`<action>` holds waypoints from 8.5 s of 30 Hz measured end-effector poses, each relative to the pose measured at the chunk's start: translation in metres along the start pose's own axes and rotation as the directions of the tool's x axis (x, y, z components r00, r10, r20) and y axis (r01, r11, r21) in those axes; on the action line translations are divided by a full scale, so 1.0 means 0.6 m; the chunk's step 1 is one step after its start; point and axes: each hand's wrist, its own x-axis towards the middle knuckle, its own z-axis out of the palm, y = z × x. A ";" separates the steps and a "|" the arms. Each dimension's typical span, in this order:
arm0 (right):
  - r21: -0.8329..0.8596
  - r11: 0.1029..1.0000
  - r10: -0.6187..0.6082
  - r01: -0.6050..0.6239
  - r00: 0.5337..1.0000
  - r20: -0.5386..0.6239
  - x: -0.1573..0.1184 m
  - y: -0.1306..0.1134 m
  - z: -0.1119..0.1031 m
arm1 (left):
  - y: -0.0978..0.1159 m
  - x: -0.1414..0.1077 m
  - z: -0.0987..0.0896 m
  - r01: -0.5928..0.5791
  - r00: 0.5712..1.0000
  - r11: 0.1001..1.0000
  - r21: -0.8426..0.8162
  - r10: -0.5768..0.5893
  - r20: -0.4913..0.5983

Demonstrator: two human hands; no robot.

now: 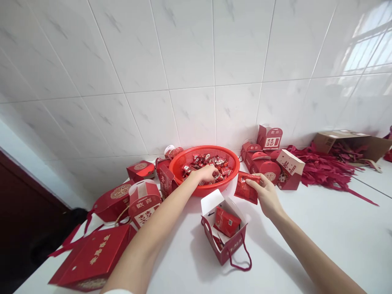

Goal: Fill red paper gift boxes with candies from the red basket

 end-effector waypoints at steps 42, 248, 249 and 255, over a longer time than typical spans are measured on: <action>-0.106 0.994 0.028 -0.027 1.000 0.010 0.001 0.017 -0.001 | 0.046 -0.261 -0.030 -0.249 0.968 0.951 -0.184 0.236 -0.090; -0.463 0.878 -0.014 0.125 0.972 0.236 0.009 0.039 -0.053 | -0.020 -0.071 -0.016 0.044 0.984 0.963 -0.268 -0.088 -0.154; -0.418 0.903 -0.001 0.096 0.975 0.221 0.008 0.034 -0.053 | -0.024 -0.057 -0.015 0.058 0.993 0.970 -0.235 -0.081 -0.089; -0.187 0.980 0.106 -0.075 0.981 0.164 0.001 0.018 -0.051 | -0.036 0.000 -0.009 0.081 0.994 0.997 -0.006 -0.080 0.075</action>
